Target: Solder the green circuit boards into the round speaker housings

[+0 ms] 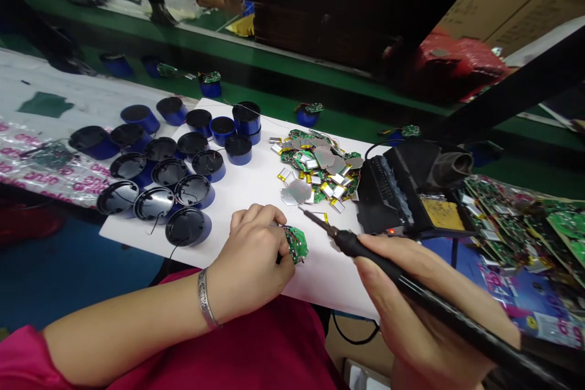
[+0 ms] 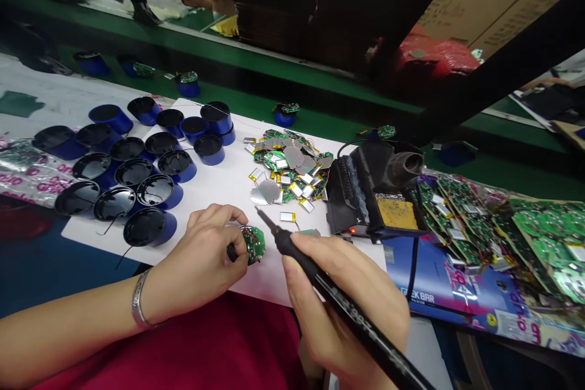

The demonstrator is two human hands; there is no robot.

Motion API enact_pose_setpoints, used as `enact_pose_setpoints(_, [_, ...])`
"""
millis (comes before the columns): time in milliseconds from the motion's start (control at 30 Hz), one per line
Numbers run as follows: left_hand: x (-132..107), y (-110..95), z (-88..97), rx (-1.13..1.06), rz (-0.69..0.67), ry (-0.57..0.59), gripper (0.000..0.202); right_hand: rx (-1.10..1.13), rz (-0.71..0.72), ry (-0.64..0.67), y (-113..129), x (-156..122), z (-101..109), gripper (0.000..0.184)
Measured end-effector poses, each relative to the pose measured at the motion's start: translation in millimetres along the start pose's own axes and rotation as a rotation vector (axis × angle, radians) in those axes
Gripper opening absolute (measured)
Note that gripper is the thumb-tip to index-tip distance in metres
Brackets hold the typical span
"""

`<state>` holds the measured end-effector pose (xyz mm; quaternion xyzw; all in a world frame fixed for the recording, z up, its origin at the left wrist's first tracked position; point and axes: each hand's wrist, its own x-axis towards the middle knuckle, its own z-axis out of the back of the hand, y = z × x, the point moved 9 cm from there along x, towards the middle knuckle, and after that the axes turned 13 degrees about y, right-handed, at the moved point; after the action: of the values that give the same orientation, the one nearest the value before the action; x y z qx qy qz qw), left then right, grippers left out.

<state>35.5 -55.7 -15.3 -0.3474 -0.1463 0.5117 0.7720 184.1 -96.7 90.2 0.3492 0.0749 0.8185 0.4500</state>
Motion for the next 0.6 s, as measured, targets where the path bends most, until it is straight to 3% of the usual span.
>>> enact_pose_setpoints(133, [0.5, -0.2, -0.2, 0.018, 0.008, 0.005, 0.014, 0.068, 0.037, 0.08, -9.5, -12.4, -29.5, 0.048])
enact_pose_setpoints(300, [-0.2, -2.7, -0.2, 0.035, -0.001, 0.008, 0.016, 0.015, 0.166, 0.125, -11.0, -31.2, -59.8, 0.048])
enact_pose_setpoints(600, [3.6, -10.7, -1.6, 0.124, -0.125, 0.212, 0.004, -0.019, 0.125, -0.012, -18.4, -48.1, -67.5, 0.042])
